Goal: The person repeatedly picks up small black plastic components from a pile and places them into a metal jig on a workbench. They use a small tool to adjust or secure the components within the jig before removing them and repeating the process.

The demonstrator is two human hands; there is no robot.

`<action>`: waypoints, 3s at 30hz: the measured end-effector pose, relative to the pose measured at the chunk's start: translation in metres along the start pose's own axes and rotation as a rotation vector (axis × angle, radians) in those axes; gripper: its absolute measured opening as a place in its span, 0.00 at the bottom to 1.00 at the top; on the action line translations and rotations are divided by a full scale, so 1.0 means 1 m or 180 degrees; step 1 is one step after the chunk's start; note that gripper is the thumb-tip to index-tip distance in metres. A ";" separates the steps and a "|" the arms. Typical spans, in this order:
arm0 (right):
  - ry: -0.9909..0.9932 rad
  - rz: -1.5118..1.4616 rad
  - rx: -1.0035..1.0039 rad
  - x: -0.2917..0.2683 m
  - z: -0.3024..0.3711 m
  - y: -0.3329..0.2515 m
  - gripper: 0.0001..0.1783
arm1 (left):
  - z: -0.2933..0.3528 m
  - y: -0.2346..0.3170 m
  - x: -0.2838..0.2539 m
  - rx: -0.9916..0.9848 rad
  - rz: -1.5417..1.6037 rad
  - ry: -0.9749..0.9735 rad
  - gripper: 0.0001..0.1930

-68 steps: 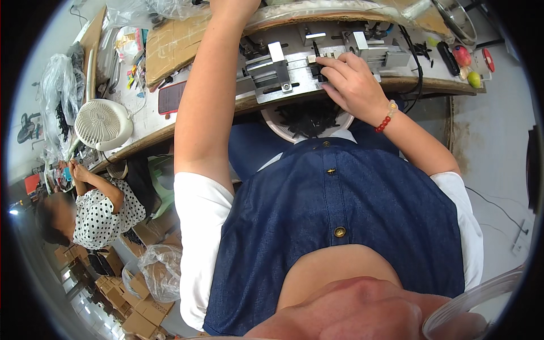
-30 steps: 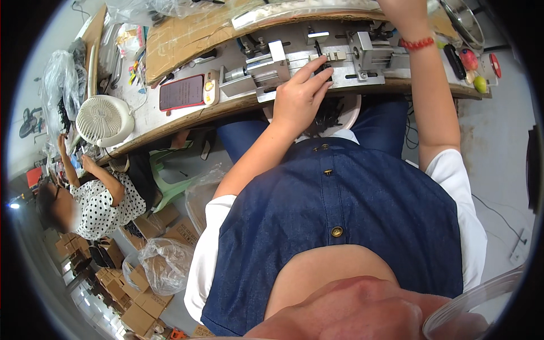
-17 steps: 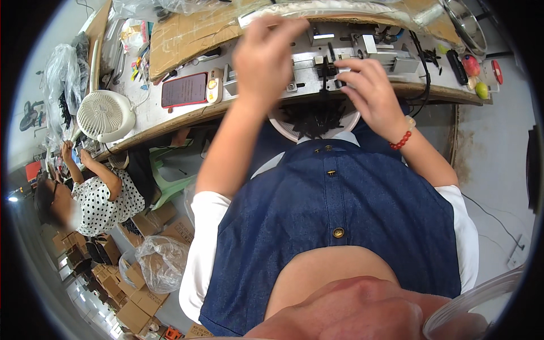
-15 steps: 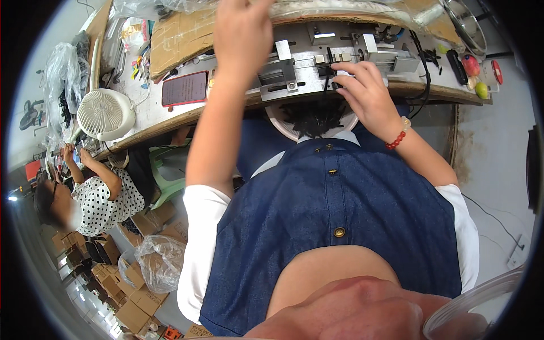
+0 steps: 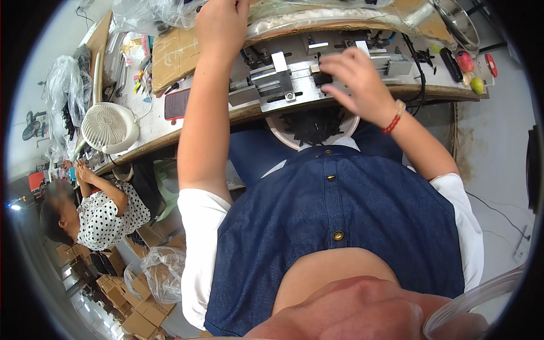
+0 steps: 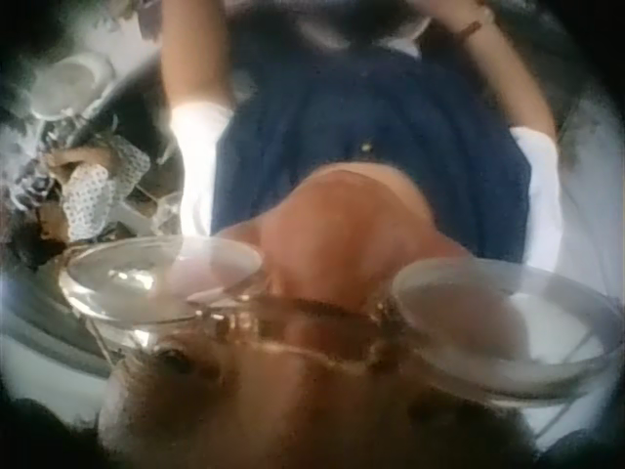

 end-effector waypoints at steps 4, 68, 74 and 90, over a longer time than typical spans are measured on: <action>0.0672 0.0320 -0.0252 -0.038 -0.050 0.042 0.12 | 0.025 -0.021 0.004 -0.0238 0.1887 0.0461 0.14; 0.0489 0.0783 -0.0140 -0.027 -0.120 0.074 0.11 | 0.100 0.071 0.028 0.0723 0.0966 0.0031 0.12; 0.0011 0.1262 -0.0130 -0.009 -0.146 0.088 0.10 | 0.156 0.060 0.082 0.0350 0.0789 -0.0277 0.12; 0.0595 -0.0645 0.0206 -0.054 -0.008 0.009 0.12 | 0.132 0.067 0.068 0.0556 0.0277 -0.0264 0.15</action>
Point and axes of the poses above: each hand's wrist, its own z-axis away from the middle knuckle, its own x-axis out of the palm, y = z × x, the point moved 8 cm from there along -z, towards the middle knuckle, and after that the axes turned 6 degrees about -y, right-handed, at the moved point
